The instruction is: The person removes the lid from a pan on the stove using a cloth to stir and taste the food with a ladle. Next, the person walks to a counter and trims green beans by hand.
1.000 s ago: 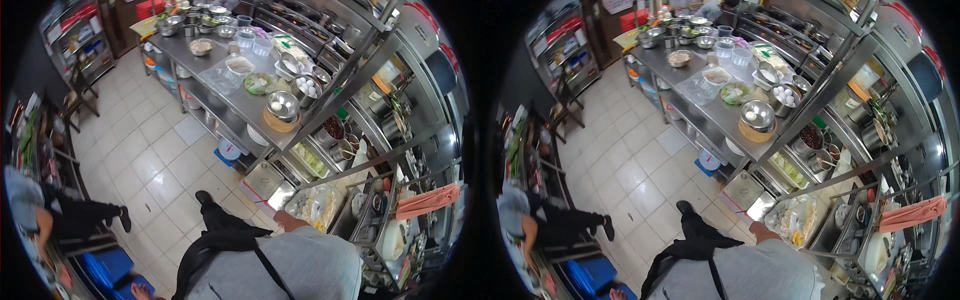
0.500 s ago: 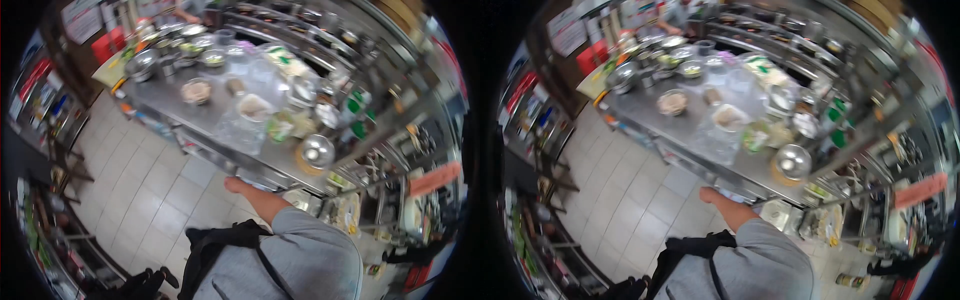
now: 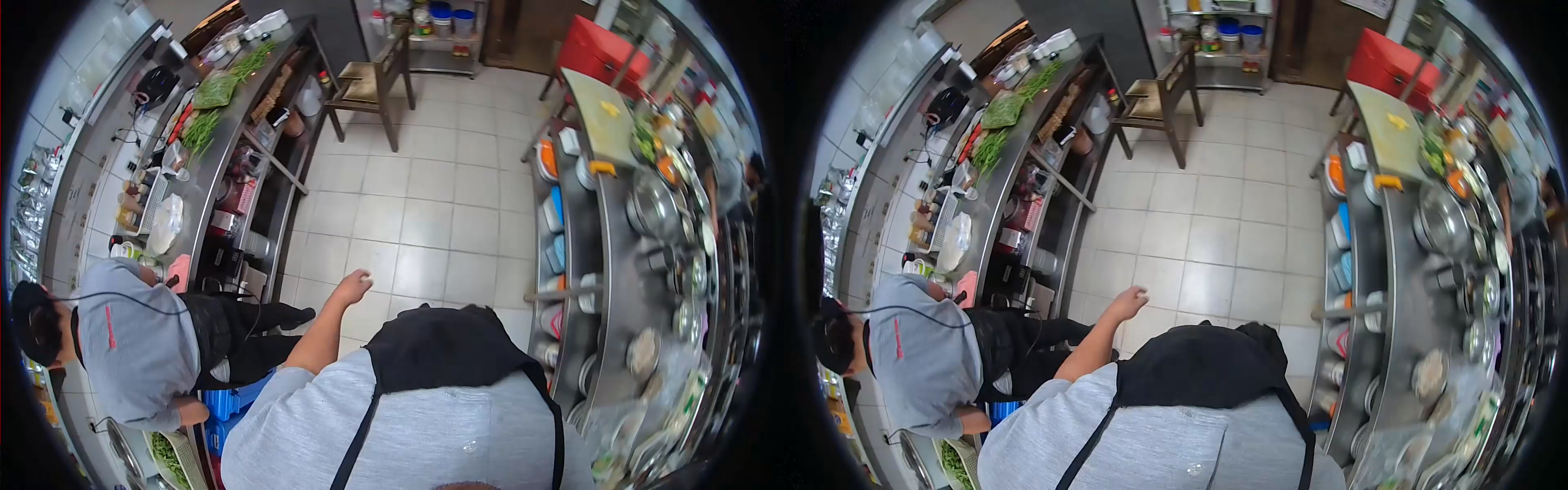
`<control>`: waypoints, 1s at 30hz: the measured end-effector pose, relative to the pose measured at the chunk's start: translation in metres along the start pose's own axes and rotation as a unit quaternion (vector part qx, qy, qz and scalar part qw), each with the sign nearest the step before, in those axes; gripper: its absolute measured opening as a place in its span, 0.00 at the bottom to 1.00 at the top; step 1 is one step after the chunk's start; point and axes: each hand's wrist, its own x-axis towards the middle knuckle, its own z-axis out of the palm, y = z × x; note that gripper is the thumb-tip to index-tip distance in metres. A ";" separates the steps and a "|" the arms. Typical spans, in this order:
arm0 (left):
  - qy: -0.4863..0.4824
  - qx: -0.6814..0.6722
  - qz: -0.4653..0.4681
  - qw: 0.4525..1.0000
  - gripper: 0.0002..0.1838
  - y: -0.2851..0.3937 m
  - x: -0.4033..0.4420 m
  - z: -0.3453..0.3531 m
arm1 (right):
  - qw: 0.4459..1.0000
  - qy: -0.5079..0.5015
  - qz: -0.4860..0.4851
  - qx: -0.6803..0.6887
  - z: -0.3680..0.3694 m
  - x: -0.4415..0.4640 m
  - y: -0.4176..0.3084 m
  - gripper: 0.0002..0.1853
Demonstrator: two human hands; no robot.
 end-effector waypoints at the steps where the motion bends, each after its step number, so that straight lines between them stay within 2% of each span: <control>1: 0.010 -0.031 0.028 0.999 0.28 0.030 0.021 -0.023 | 1.000 -0.007 0.002 -0.007 -0.004 0.014 -0.027 0.14; 4: 0.010 -0.090 0.030 0.995 0.28 0.090 0.074 -0.075 | 0.999 -0.030 0.008 -0.041 -0.013 0.063 -0.101 0.13; 7: 0.002 -0.101 0.023 0.995 0.29 0.089 0.135 -0.103 | 0.994 -0.053 0.004 -0.099 -0.023 0.129 -0.185 0.13; 8: -0.007 -0.089 -0.013 0.996 0.28 0.088 0.151 -0.113 | 0.991 -0.059 0.000 -0.119 -0.025 0.155 -0.219 0.13; 10: 0.002 -0.046 -0.018 0.999 0.28 0.034 0.193 -0.116 | 0.976 -0.077 -0.040 -0.198 -0.032 0.212 -0.295 0.13; 11: 0.000 -0.017 -0.074 0.997 0.29 0.010 0.204 -0.120 | 0.960 -0.082 -0.078 -0.256 -0.037 0.243 -0.342 0.13; 12: -0.002 0.011 -0.129 0.992 0.29 -0.005 0.210 -0.132 | 0.903 -0.085 -0.193 -0.374 -0.042 0.280 -0.404 0.12; 14: 0.020 0.043 -0.159 0.986 0.28 -0.042 0.210 -0.162 | 0.745 -0.012 -0.392 -0.539 -0.039 0.352 -0.535 0.12; 16: 0.135 -0.028 -0.207 0.969 0.26 -0.051 0.208 -0.201 | 0.744 0.036 -0.471 -0.473 -0.025 0.413 -0.682 0.14; 17: 0.185 -0.159 -0.248 0.938 0.23 -0.054 0.208 -0.221 | 0.954 -0.055 -0.266 -0.125 -0.016 0.349 -0.789 0.12; 18: 0.235 -0.286 -0.282 0.885 0.21 -0.056 0.211 -0.243 | 0.952 -0.038 -0.300 -0.050 0.000 0.341 -0.867 0.14; 19: 0.282 -0.329 -0.258 0.864 0.17 -0.061 0.215 -0.265 | 0.937 -0.050 -0.323 -0.121 0.010 0.344 -0.946 0.12; 20: 0.331 -0.369 -0.238 0.836 0.15 -0.055 0.218 -0.291 | 0.937 -0.063 -0.343 -0.010 0.023 0.312 -1.016 0.20; 21: 0.364 -0.380 -0.228 0.819 0.14 -0.064 0.227 -0.313 | 0.939 -0.071 -0.338 0.002 0.036 0.296 -1.079 0.20; 22: 0.395 -0.389 -0.218 0.803 0.13 -0.073 0.238 -0.334 | 0.944 -0.053 -0.324 0.039 0.054 0.296 -1.135 0.31; 24: 0.450 -0.390 -0.163 0.787 0.12 -0.073 0.269 -0.382 | 0.951 -0.001 -0.300 0.078 0.086 0.258 -1.227 0.44; 25: 0.476 -0.388 -0.133 0.778 0.11 -0.070 0.285 -0.415 | 0.951 -0.005 -0.299 0.077 0.102 0.270 -1.262 0.48; 27: 0.502 -0.323 -0.104 0.796 0.11 -0.056 0.329 -0.482 | 0.953 -0.009 -0.294 0.075 0.137 0.295 -1.315 0.56; 28: 0.541 -0.301 -0.086 0.780 0.12 -0.064 0.357 -0.508 | 0.935 0.084 -0.326 0.115 0.162 0.303 -1.327 0.50; 29: 0.546 -0.261 -0.129 0.786 0.14 -0.075 0.381 -0.538 | 0.942 0.146 -0.296 0.070 0.169 0.309 -1.335 0.46; 30: 0.573 -0.176 -0.110 0.793 0.14 -0.087 0.411 -0.567 | 0.941 0.207 -0.265 0.024 0.169 0.319 -1.342 0.41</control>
